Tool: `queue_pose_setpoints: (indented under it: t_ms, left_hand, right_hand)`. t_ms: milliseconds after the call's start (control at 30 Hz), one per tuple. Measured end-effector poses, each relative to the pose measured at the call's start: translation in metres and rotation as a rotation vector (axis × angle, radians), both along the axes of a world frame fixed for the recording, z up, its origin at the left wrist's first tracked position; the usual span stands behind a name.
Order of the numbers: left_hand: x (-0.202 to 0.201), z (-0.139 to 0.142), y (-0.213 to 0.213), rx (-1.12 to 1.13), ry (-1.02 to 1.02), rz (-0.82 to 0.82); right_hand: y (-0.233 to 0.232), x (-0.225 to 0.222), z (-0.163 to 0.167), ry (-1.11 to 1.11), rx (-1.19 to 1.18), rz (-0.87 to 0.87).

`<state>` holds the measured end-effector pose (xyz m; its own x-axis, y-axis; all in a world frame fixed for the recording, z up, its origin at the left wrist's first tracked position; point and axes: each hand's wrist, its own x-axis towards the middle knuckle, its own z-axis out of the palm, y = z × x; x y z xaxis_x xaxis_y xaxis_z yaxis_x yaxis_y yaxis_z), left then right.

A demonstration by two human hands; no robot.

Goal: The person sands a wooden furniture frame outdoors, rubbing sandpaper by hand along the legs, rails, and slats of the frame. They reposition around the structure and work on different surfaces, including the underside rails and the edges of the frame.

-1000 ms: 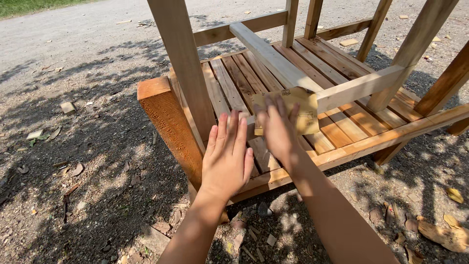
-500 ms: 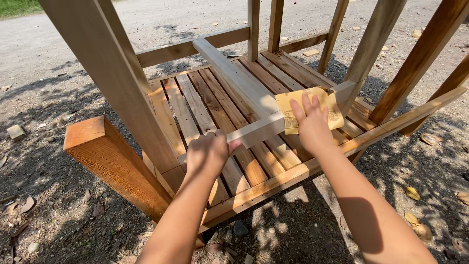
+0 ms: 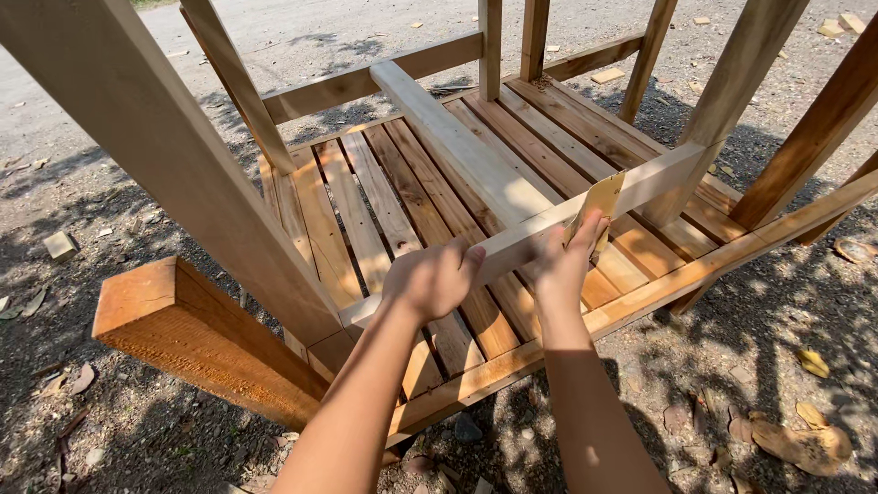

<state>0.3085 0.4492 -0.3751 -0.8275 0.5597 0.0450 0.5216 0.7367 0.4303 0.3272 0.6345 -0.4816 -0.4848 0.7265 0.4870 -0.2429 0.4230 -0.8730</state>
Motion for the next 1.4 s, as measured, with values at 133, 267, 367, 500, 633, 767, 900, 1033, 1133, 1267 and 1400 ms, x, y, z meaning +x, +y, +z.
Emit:
queue_pose_setpoints:
  t_ms: [133,267,367,500,633,767,900,1033,1133,1267,1400]
  left_hand:
    - [-0.025,-0.005,-0.002,0.030,-0.164,-0.151]
    - [-0.031,-0.016,-0.013,0.249,-0.177,-0.190]
    - [-0.028,-0.020,-0.019,0.499,-0.201,-0.117]
    - [-0.025,-0.012,-0.019,0.612,-0.171,-0.106]
    - [-0.012,-0.007,-0.029,0.457,-0.151,0.059]
    - [0.002,-0.007,-0.047,0.208,-0.038,0.101]
    - [0.004,-0.006,-0.058,0.366,-0.093,0.060]
    - [0.006,-0.005,-0.062,0.611,-0.328,0.032]
    - [0.010,-0.005,-0.063,0.591,-0.321,0.020]
    - [0.012,-0.005,-0.063,0.506,-0.215,-0.007]
    - [0.011,-0.005,-0.062,0.602,-0.391,0.026]
  right_hand:
    - [-0.121,0.043,-0.002,-0.023,-0.025,0.161]
    - [-0.139,0.039,-0.003,0.167,-0.709,0.496]
    - [-0.097,0.010,-0.008,0.349,-0.999,0.585]
    - [-0.148,0.002,-0.037,0.506,-0.969,0.673]
    - [-0.205,0.014,-0.031,0.353,-1.044,0.662]
    - [-0.139,0.010,0.009,0.456,-1.124,0.408]
    - [-0.145,0.002,0.006,0.466,-1.055,0.465]
    - [-0.222,-0.004,-0.027,0.408,-1.076,0.613]
    - [-0.219,-0.007,-0.029,0.442,-1.165,0.687]
    - [-0.180,-0.011,-0.023,0.487,-0.997,0.679]
    - [-0.190,-0.015,-0.026,0.472,-1.010,0.602]
